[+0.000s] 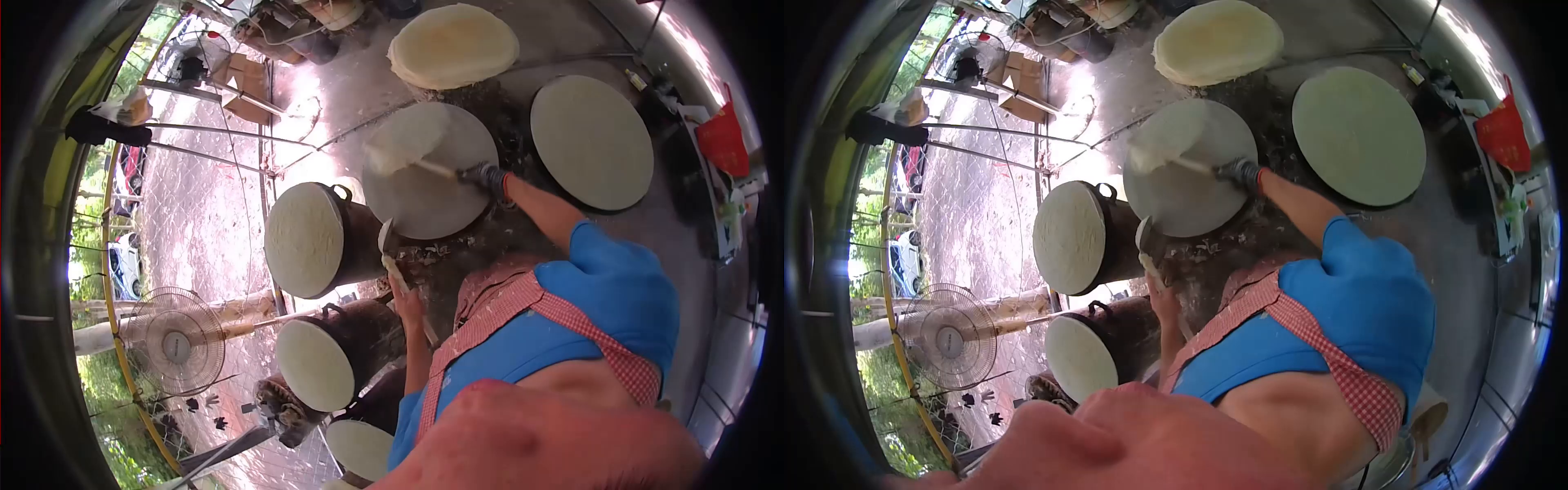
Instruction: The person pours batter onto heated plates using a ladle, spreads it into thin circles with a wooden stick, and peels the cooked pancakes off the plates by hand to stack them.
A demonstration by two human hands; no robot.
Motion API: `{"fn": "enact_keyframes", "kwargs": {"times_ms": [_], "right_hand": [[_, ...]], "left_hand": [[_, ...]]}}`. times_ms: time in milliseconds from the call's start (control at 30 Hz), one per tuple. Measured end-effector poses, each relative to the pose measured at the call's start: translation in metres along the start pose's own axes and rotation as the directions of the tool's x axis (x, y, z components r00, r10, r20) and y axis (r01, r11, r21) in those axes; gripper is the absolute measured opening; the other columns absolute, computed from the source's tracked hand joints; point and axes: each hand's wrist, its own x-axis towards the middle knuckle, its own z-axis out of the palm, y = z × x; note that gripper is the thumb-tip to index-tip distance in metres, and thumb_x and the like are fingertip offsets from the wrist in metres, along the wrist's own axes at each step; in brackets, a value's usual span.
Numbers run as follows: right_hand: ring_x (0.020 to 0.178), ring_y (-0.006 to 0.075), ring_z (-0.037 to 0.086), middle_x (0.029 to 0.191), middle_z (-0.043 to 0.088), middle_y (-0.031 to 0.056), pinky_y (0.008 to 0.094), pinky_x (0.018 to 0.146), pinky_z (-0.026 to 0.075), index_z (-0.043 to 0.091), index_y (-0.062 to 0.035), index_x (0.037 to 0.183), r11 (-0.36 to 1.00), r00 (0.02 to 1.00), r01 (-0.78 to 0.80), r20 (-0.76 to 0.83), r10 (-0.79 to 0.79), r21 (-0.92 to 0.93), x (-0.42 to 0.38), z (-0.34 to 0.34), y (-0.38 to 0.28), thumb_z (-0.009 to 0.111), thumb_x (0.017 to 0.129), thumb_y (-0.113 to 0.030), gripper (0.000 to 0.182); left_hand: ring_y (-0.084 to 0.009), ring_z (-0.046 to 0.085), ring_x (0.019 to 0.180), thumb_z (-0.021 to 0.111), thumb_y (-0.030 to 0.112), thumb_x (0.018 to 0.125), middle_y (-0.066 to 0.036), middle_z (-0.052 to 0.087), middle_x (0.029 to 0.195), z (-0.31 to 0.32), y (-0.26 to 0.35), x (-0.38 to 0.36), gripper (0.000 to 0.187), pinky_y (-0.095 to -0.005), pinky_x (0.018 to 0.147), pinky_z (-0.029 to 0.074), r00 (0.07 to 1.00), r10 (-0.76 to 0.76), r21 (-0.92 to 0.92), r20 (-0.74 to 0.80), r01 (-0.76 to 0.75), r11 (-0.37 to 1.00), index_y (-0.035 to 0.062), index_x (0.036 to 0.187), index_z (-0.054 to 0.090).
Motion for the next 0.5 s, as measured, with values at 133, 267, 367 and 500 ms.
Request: {"fn": "enact_keyframes", "kwargs": {"times_ms": [133,267,367,500], "right_hand": [[0.063,0.0131,0.053,0.082,0.061,0.0060,0.0291,0.057,0.045,0.062,-0.0025,0.090,0.996,0.960,0.085,0.266,-0.089,0.027,0.007,-0.050,-0.003,0.072,0.064,-0.027,0.037],[0.083,0.0169,0.055,0.090,0.061,0.0033,0.0308,0.069,0.046,0.060,-0.0087,0.098,0.968,0.945,-0.232,0.213,0.248,-0.100,0.077,-0.072,-0.027,0.068,0.068,-0.024,0.035],[0.090,0.0179,0.055,0.100,0.058,0.0077,0.0298,0.081,0.042,0.057,-0.0096,0.103,0.877,0.891,0.119,0.439,0.111,-0.465,0.032,-0.062,-0.067,0.051,0.081,-0.029,0.030],[0.092,0.0204,0.054,0.103,0.056,0.0099,0.0313,0.083,0.040,0.050,-0.0097,0.112,0.377,0.359,0.907,0.816,-0.454,-0.189,0.068,-0.098,-0.013,0.039,0.087,-0.028,0.034]], "left_hand": [[-0.0115,0.038,0.037,0.042,0.000,0.069,-0.006,0.046,0.060,-0.006,0.034,-0.038,0.071,-0.0249,0.032,0.033,0.975,-0.223,-0.278,0.007,0.216,0.936,0.0208,0.133,0.018],[-0.0091,0.032,0.034,0.042,-0.002,0.072,-0.003,0.037,0.054,-0.008,0.057,-0.080,0.070,-0.0239,0.028,0.027,0.875,-0.483,-0.365,0.019,0.456,0.812,0.0210,0.132,0.015],[-0.0094,0.032,0.034,0.043,-0.001,0.075,-0.002,0.035,0.053,-0.008,0.036,-0.088,0.066,-0.0236,0.028,0.027,0.848,-0.526,-0.463,0.068,0.494,0.736,0.0197,0.131,0.016],[-0.0101,0.033,0.035,0.045,-0.001,0.076,-0.002,0.035,0.053,-0.004,0.032,-0.107,0.063,-0.0242,0.030,0.027,0.827,-0.561,-0.485,0.039,0.507,0.713,0.0189,0.130,0.018]]}}
